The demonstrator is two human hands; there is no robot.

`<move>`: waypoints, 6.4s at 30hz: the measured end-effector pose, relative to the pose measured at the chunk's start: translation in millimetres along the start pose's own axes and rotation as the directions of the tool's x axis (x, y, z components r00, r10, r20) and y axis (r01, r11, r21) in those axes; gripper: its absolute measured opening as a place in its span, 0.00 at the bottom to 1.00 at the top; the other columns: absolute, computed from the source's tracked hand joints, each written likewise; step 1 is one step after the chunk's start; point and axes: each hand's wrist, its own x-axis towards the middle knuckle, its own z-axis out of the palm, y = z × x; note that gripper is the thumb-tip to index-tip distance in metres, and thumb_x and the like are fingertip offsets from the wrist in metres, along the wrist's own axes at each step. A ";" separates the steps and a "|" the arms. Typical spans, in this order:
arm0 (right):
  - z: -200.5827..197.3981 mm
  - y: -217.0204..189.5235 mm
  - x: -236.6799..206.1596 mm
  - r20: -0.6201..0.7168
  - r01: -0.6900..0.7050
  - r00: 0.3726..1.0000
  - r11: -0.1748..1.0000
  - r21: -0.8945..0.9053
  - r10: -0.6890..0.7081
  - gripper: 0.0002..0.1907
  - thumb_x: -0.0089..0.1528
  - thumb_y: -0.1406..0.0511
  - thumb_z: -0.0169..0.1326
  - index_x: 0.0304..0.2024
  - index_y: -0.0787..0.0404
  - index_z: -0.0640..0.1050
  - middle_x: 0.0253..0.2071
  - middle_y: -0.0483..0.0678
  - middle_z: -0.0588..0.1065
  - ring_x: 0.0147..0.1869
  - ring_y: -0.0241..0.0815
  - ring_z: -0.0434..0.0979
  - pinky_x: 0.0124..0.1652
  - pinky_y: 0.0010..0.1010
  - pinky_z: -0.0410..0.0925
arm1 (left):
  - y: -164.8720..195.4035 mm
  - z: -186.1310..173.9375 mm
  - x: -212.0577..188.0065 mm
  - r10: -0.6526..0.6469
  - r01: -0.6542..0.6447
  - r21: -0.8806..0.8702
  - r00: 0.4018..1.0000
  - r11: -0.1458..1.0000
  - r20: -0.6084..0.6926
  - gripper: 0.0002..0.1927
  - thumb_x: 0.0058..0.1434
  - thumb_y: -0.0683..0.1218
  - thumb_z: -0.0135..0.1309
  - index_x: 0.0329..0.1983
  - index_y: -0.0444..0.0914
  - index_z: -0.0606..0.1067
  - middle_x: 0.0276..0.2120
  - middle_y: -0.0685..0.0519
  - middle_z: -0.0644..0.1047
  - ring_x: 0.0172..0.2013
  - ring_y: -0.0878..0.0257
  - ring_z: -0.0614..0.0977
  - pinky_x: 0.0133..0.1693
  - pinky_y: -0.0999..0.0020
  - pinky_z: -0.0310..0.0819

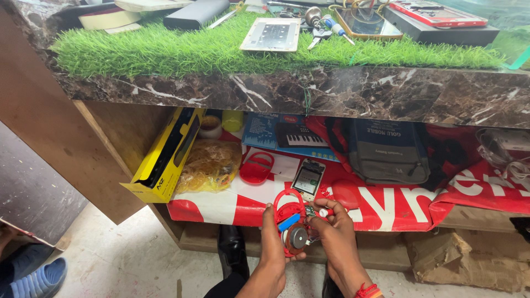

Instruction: The person sits at a cluttered workbench and repairs a small red electronic device, using a screwdriver to remove screws and open its casing. They handle the circuit board, speaker, and internal components, repositioning the device and working on its parts by hand.

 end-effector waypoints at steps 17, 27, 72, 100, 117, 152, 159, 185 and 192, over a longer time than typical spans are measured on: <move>-1.5 5.1 1.1 0.012 -0.003 1.000 1.000 0.018 0.003 0.23 0.56 0.75 0.56 0.55 0.63 0.73 0.34 0.50 0.77 0.31 0.36 0.76 0.33 0.27 0.68 | -1.8 -1.9 1.3 -0.014 0.014 -0.010 1.000 1.000 -0.007 0.44 0.57 0.78 0.29 0.52 0.45 0.78 0.37 0.54 0.82 0.35 0.65 0.82 0.29 0.67 0.76; -2.0 4.4 1.8 0.008 -0.006 1.000 1.000 0.001 0.006 0.23 0.55 0.75 0.56 0.55 0.63 0.73 0.34 0.49 0.77 0.31 0.36 0.76 0.33 0.27 0.69 | -2.5 -1.2 1.5 -0.006 0.006 0.000 1.000 1.000 -0.002 0.44 0.58 0.78 0.28 0.53 0.44 0.78 0.37 0.54 0.82 0.35 0.65 0.82 0.29 0.68 0.76; -5.5 26.2 27.2 0.036 0.005 0.999 0.998 0.055 -0.007 0.23 0.56 0.73 0.56 0.55 0.64 0.72 0.49 0.50 0.81 0.40 0.36 0.81 0.37 0.27 0.72 | -18.0 -1.8 42.0 0.032 -0.032 -0.001 0.999 0.999 -0.007 0.43 0.58 0.77 0.29 0.54 0.45 0.76 0.37 0.53 0.82 0.35 0.64 0.83 0.27 0.67 0.76; -6.1 -4.8 9.1 0.178 0.082 0.978 0.984 0.156 -0.109 0.32 0.51 0.82 0.52 0.59 0.66 0.67 0.63 0.58 0.74 0.51 0.44 0.82 0.46 0.31 0.73 | 4.5 -0.7 15.4 0.093 -0.094 -0.207 0.996 0.974 -0.016 0.41 0.61 0.75 0.27 0.49 0.43 0.79 0.33 0.54 0.84 0.33 0.63 0.83 0.27 0.64 0.75; -13.9 20.8 22.0 0.070 0.322 0.939 0.932 0.168 -0.337 0.34 0.51 0.82 0.56 0.60 0.66 0.68 0.61 0.58 0.74 0.53 0.37 0.76 0.49 0.30 0.74 | -10.7 -1.6 37.0 0.156 -0.151 -0.222 0.988 0.963 0.004 0.41 0.61 0.75 0.29 0.48 0.41 0.78 0.32 0.52 0.84 0.29 0.64 0.84 0.25 0.69 0.74; 2.4 25.1 12.9 0.070 0.454 0.880 0.875 0.170 -0.470 0.32 0.50 0.83 0.59 0.56 0.68 0.69 0.62 0.60 0.73 0.65 0.46 0.74 0.59 0.36 0.70 | -20.5 1.6 36.2 0.357 -0.226 -0.376 0.874 0.899 0.330 0.34 0.66 0.66 0.29 0.62 0.41 0.71 0.48 0.54 0.80 0.48 0.64 0.81 0.48 0.59 0.77; 2.5 28.0 14.0 0.096 0.501 0.854 0.857 0.117 -0.512 0.33 0.48 0.84 0.60 0.56 0.68 0.69 0.62 0.60 0.73 0.66 0.47 0.74 0.61 0.36 0.69 | -19.4 3.0 37.7 0.346 -0.204 -0.404 0.884 0.892 0.316 0.34 0.67 0.65 0.29 0.63 0.41 0.71 0.49 0.53 0.79 0.49 0.63 0.81 0.51 0.57 0.76; -1.6 18.8 12.9 0.117 0.504 0.842 0.845 0.178 -0.526 0.30 0.52 0.82 0.59 0.56 0.68 0.68 0.64 0.61 0.72 0.66 0.47 0.74 0.61 0.38 0.70 | -15.0 1.5 31.9 0.300 -0.144 -0.422 0.895 0.895 0.331 0.40 0.65 0.70 0.24 0.63 0.41 0.71 0.49 0.49 0.80 0.50 0.58 0.83 0.49 0.54 0.81; -2.3 20.7 14.7 0.144 0.535 0.826 0.839 0.103 -0.545 0.31 0.53 0.82 0.57 0.60 0.67 0.68 0.65 0.58 0.71 0.67 0.44 0.73 0.61 0.35 0.69 | -13.5 2.6 34.0 0.262 -0.120 -0.468 0.932 0.875 0.250 0.42 0.63 0.72 0.24 0.63 0.42 0.71 0.54 0.48 0.80 0.52 0.56 0.83 0.48 0.53 0.82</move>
